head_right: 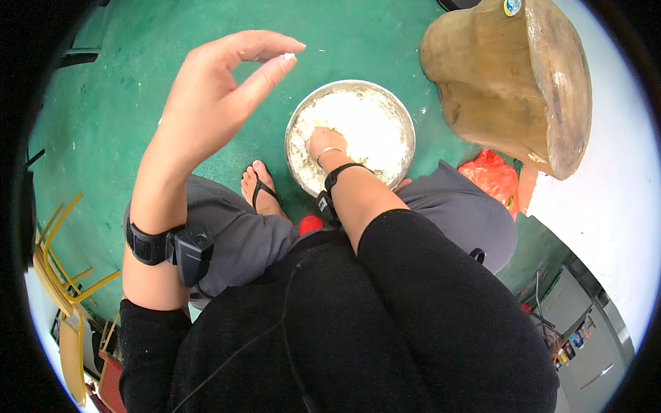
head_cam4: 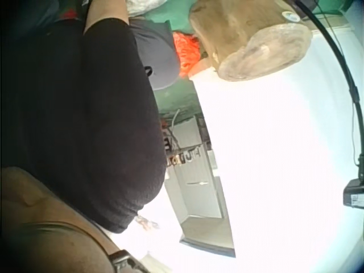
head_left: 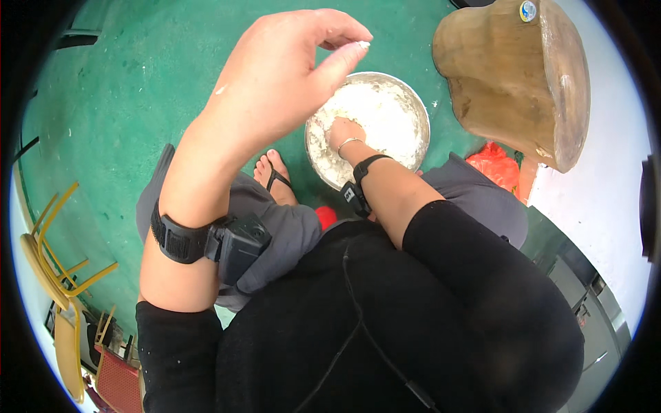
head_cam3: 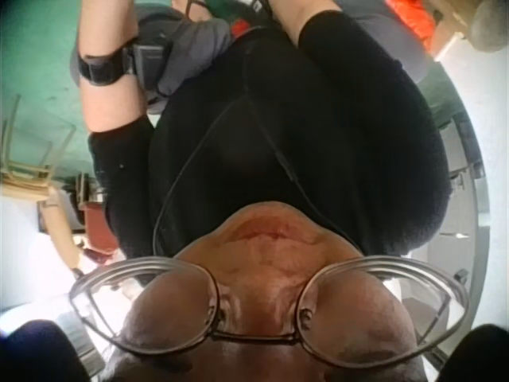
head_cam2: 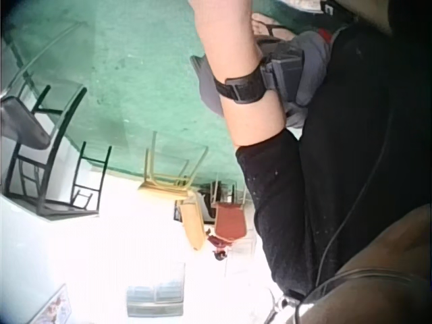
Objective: The person mixes dough in a bowl by hand, repeatedly pressing and folding the mixture. After kneading the dough, the person lifts the bowl and carries it across the room.
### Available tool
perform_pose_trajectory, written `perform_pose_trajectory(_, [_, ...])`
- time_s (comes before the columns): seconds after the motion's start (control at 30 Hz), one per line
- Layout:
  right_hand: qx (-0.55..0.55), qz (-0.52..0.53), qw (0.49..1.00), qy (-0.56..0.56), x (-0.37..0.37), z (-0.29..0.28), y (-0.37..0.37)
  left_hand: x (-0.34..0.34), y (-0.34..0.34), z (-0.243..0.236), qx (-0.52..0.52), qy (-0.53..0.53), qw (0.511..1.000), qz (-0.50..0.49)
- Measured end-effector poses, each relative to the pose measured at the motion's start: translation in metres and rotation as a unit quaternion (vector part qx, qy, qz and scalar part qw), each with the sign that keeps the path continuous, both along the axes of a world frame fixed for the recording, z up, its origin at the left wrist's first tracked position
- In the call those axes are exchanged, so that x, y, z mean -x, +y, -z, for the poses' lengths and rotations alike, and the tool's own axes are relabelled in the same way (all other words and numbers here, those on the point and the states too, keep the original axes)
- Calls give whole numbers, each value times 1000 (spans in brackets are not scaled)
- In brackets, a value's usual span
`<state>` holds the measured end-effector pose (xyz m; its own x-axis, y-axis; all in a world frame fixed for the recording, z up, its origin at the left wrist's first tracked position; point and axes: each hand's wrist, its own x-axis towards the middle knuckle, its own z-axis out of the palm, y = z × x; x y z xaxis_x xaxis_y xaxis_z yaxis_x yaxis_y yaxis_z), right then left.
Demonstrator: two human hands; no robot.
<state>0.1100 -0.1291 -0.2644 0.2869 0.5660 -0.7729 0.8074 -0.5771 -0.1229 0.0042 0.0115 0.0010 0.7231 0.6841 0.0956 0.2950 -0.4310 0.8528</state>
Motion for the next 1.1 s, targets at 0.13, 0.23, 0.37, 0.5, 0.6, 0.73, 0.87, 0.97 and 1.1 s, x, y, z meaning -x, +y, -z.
perform_pose_trajectory(0.13, [-32, -26, 999, -22, 6, 0, -1, -2, 1, 0, -34, 22, 999, 3])
perform_pose_trajectory(0.23, [-36, -13, 999, -25, 4, 1, 2, -8, 0, -3, -55, 18, 998, 10])
perform_pose_trajectory(0.37, [-48, -20, 999, 18, -5, -5, -15, -15, -15, -36, 12, 4, 1000, 3])
perform_pose_trajectory(0.5, [-122, -145, 979, 80, -7, -28, -47, -2, -25, -34, -17, -18, 1000, 13])
perform_pose_trajectory(0.6, [-274, -152, 930, 194, -27, -44, -64, 0, -28, -36, -36, -23, 999, -5])
perform_pose_trajectory(0.73, [-104, 143, 950, 257, -69, -50, -87, -5, -35, -40, -40, -22, 999, -1])
perform_pose_trajectory(0.87, [-145, 495, 820, 250, -63, -49, -96, 1, -37, -36, -34, 2, 999, -9])
perform_pose_trajectory(0.97, [-196, 399, 885, 137, -74, -23, -96, -4, -36, -42, -6, 17, 1000, -1])
perform_pose_trajectory(1.1, [-272, 184, 939, -104, -100, 21, -107, -19, -37, -33, 28, -44, 998, 43])
